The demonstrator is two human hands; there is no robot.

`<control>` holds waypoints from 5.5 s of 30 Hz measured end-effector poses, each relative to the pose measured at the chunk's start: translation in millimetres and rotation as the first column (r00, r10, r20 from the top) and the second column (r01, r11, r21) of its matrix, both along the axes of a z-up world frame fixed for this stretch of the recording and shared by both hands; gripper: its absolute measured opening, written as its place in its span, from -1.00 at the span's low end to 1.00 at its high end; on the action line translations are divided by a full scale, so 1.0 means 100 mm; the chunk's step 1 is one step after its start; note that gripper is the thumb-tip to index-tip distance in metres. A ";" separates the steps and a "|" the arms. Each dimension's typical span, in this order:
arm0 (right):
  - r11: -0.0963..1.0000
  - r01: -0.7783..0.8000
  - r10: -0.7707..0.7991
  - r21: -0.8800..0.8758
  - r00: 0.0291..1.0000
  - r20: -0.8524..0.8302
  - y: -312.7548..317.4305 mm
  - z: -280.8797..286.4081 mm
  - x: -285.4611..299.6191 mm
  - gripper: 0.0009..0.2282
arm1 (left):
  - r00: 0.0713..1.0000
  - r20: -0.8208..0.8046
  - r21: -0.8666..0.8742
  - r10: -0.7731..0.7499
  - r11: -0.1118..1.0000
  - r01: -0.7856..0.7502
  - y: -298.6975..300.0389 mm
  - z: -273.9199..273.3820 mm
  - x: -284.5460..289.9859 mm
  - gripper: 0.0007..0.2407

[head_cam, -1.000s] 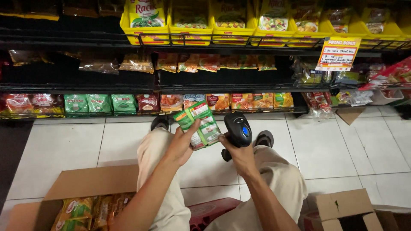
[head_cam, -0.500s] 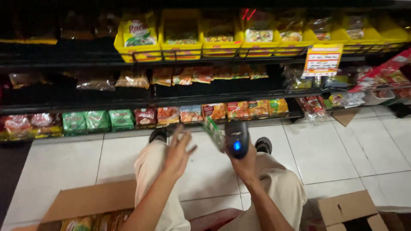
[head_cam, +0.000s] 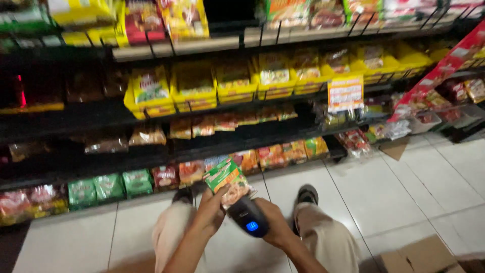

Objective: Scanning items from a box and placing them onto grocery store shelves.

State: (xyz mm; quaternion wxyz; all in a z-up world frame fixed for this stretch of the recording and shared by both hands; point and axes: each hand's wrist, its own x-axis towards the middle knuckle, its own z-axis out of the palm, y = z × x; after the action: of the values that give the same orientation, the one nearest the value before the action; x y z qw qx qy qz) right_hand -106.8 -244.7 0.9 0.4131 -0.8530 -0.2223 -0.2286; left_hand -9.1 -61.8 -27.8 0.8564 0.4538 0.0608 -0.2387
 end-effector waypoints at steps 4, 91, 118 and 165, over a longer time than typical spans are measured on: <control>0.867 0.200 -0.122 0.456 0.973 -0.194 -0.35 -0.29 0.18 -0.80 | 0.987 0.143 -0.073 0.075 0.995 -0.065 -0.09 0.35 0.35 -0.68; 0.231 0.600 0.249 0.766 0.725 -0.643 -0.91 -0.81 0.76 -0.74 | 0.474 0.569 0.773 -0.672 0.241 -0.586 -2.00 3.48 3.28 -0.40; 0.161 0.699 0.215 0.697 0.664 -0.716 -0.91 -0.63 0.74 -0.64 | 0.535 0.712 0.687 -0.454 0.607 -0.400 -1.95 3.35 3.35 -0.67; 0.425 0.504 0.255 0.752 0.730 -0.634 -0.91 -0.91 0.55 -0.90 | 0.969 0.226 0.829 0.101 -0.543 -0.137 3.65 -3.91 -3.74 -0.59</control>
State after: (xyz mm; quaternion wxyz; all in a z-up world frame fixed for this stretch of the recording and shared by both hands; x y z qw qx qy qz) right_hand -52.3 -335.4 -90.0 0.8287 -0.5332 0.1687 -0.0207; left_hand -383.2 303.3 -419.2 0.0453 0.9564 0.2840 0.0501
